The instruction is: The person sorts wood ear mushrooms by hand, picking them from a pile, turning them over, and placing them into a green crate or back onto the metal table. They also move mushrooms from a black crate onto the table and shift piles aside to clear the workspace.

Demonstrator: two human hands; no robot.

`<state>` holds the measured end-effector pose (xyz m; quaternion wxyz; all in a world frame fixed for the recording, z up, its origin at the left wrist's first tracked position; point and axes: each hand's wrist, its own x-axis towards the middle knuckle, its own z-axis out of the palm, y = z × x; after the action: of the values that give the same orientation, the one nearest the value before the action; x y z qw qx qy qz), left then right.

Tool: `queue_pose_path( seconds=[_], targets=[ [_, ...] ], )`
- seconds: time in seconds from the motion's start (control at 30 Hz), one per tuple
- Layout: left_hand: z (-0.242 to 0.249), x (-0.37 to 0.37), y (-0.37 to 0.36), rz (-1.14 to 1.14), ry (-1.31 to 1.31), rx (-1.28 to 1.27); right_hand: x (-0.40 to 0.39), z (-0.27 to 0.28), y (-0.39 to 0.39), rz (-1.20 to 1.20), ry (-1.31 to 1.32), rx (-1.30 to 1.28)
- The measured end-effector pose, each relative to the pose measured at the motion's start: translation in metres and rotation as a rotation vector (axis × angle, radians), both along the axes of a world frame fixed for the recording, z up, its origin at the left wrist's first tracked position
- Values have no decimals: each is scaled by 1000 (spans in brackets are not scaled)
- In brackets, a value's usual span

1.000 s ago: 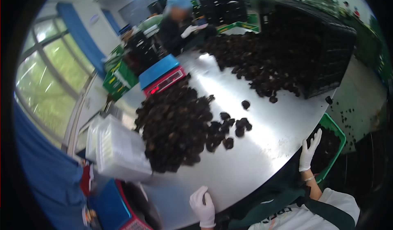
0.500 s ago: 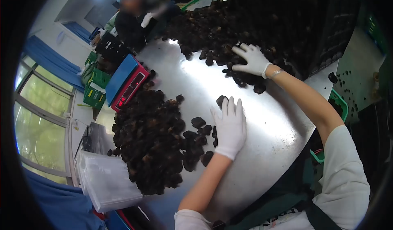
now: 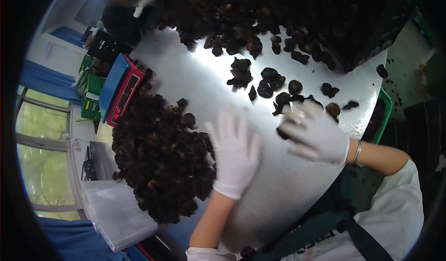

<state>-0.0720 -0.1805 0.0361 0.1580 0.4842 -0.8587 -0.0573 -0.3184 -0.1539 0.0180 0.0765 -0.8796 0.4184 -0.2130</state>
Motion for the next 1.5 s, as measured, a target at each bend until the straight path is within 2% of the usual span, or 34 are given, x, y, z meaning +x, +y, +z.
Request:
queue_pose_path(
  seconds=[0.03, 0.1, 0.2, 0.23, 0.27, 0.3, 0.33, 0.37, 0.4, 0.5, 0.53, 0.57, 0.67, 0.77, 0.8, 0.83, 0.9, 0.97, 1.0, 1.03, 1.1, 1.13, 1.23, 1.3, 1.33, 1.43, 1.5],
  targets=[
    [-4, -6, 16, -82, 106, 95, 8, -11, 12, 135, 46, 159],
    [-20, -12, 48, -109, 405, 359, 19, -20, 25, 410, -28, -68],
    [-27, 6, 79, -76, 480, 361, 2, 12, -8, 363, -89, -159],
    [-24, 10, 88, -37, 491, 366, 4, 10, -31, 149, -250, -240],
    [-18, 16, 96, 1, 500, 371, -4, 20, -49, -37, -347, -29],
    [-15, 19, 104, 39, 507, 372, -13, 3, -79, -179, -341, -204],
    [-16, 20, 113, 104, 532, 350, -13, -8, -103, -240, -321, -233],
    [-14, 21, 120, 147, 525, 353, -11, -13, -118, -229, -355, -85],
    [-12, 22, 127, 191, 517, 357, -3, -12, -125, -258, -221, -44],
    [-16, 23, 142, 314, 573, 341, 1, -17, -152, -156, -110, 126],
    [-20, 21, 146, 349, 602, 331, 1, -9, -160, -201, -186, 239],
    [-23, 20, 150, 383, 632, 320, -3, -3, -158, -175, -354, 210],
    [-25, 13, 149, 362, 503, 269, 0, 28, -128, -293, -549, 363],
    [-27, 14, 149, 355, 445, 259, 0, 23, -99, -115, -529, 339],
    [-28, 14, 149, 355, 443, 258, -5, 7, -98, -45, -285, 244],
    [-28, 14, 149, 351, 440, 257, 7, 4, -74, -142, -92, 129],
    [-28, 13, 149, 357, 464, 240, 27, 14, -54, -47, 41, 273],
    [-28, 11, 149, 379, 516, 216, 40, 22, -46, 262, -414, 582],
    [-29, 11, 150, 380, 510, 227, 43, 35, -42, 275, -474, 575],
    [-29, 11, 150, 382, 506, 236, 40, 38, -45, 260, -497, 483],
    [-28, 13, 151, 377, 501, 243, 27, 48, -46, 43, -472, 460],
    [-28, 13, 151, 371, 503, 243, 20, 33, -46, 20, -540, 326],
    [-30, 14, 152, 395, 551, 239, 2, 17, -8, -40, -351, 318],
    [-31, 13, 153, 405, 556, 242, 9, 18, 28, -16, 0, 288],
    [-30, 12, 153, 400, 539, 247, 18, 7, 43, -104, 30, 177],
    [-28, 10, 152, 391, 510, 251, 15, 2, 48, -49, -77, 324],
    [-28, 9, 152, 389, 493, 249, 21, 1, 32, -196, -161, 118]
  ],
)
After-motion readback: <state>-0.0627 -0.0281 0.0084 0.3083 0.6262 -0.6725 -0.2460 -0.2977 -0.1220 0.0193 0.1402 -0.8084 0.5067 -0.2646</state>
